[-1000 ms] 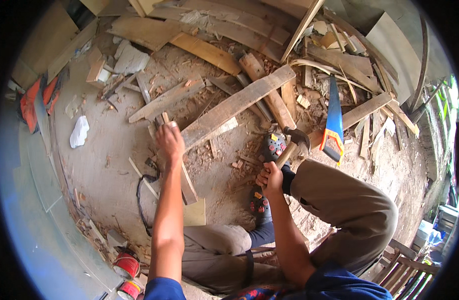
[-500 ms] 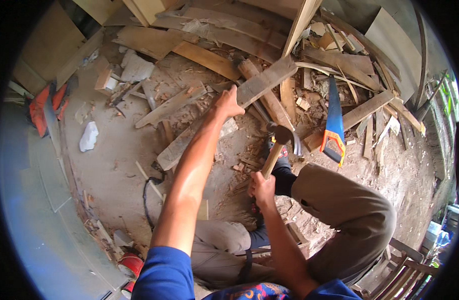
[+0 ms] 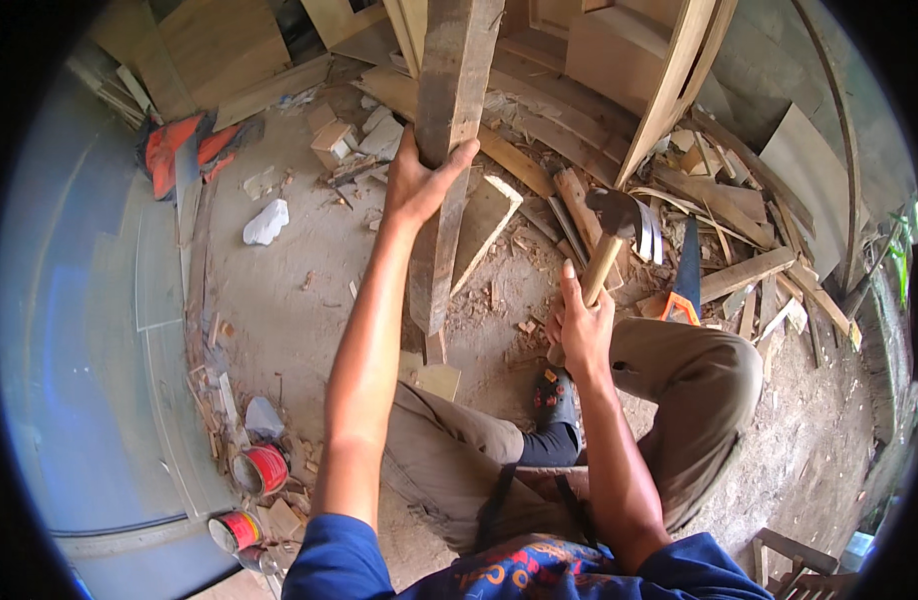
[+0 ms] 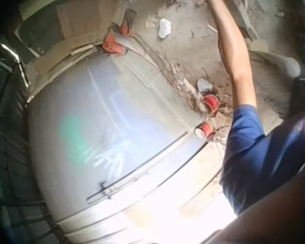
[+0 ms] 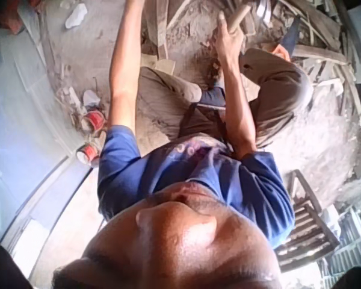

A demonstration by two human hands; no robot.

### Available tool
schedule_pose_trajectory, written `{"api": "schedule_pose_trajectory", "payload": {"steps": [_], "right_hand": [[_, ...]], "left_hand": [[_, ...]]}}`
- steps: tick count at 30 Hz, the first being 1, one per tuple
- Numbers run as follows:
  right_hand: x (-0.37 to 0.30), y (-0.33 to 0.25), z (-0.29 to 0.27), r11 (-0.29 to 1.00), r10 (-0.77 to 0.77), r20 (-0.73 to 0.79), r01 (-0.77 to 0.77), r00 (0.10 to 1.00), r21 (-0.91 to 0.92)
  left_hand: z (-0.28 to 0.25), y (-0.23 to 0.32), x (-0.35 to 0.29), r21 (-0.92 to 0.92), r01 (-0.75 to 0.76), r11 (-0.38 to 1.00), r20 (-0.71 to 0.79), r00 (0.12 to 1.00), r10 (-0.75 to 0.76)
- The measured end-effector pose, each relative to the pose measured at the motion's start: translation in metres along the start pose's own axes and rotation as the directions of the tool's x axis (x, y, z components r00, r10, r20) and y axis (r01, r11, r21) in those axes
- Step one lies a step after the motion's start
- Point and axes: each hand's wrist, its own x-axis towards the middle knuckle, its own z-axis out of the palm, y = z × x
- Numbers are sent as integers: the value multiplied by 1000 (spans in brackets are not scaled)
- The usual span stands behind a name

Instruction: The person sits on the floor and repeatedly strikes a piece of wood with a hammer to break it into smaller pieces. The person adjusts the wood and continues hammering until it is broken.

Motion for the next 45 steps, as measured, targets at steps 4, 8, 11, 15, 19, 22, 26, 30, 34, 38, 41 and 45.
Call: {"api": "schedule_pose_trajectory", "payload": {"steps": [4,8,11,15,19,22,26,30,34,38,41,45], "right_hand": [[-31,14,-33,988,-8,24,11,1000,-153],[-73,46,-65,969,19,85,3,996,-246],[-85,73,-84,927,-3,119,47,993,-371],[-86,102,-100,890,-11,169,86,986,-447],[-93,122,-109,853,-6,187,102,982,-512],[-91,128,-122,818,-51,236,176,970,-547],[-83,120,-130,700,-90,375,326,923,-635],[-75,107,-121,546,-58,502,449,863,-708],[-72,105,-141,442,84,453,375,887,-815],[-77,84,-140,271,100,765,722,636,-636],[-71,73,-114,234,-74,973,952,218,-196],[46,87,-149,-160,147,512,531,846,-832]], "left_hand": [[4,15,-72,-99,32,995,-155,987,-47],[20,-25,-152,-256,84,963,-187,973,-135],[35,-45,-194,-277,64,959,-241,961,-134],[36,-39,-219,-292,103,951,-174,972,-158],[16,-30,-196,-310,-25,950,-309,948,-76],[9,-12,-158,-249,76,966,-358,919,-164],[8,-6,-122,-75,326,943,-371,868,-329],[11,-36,-110,-193,240,951,-559,770,-308],[4,-26,-114,-423,236,875,-392,823,-411],[12,-17,-128,-464,233,855,-420,791,-444],[-9,-53,-141,-622,181,761,-307,838,-451],[30,-27,-151,-659,173,732,-288,841,-458]]}}
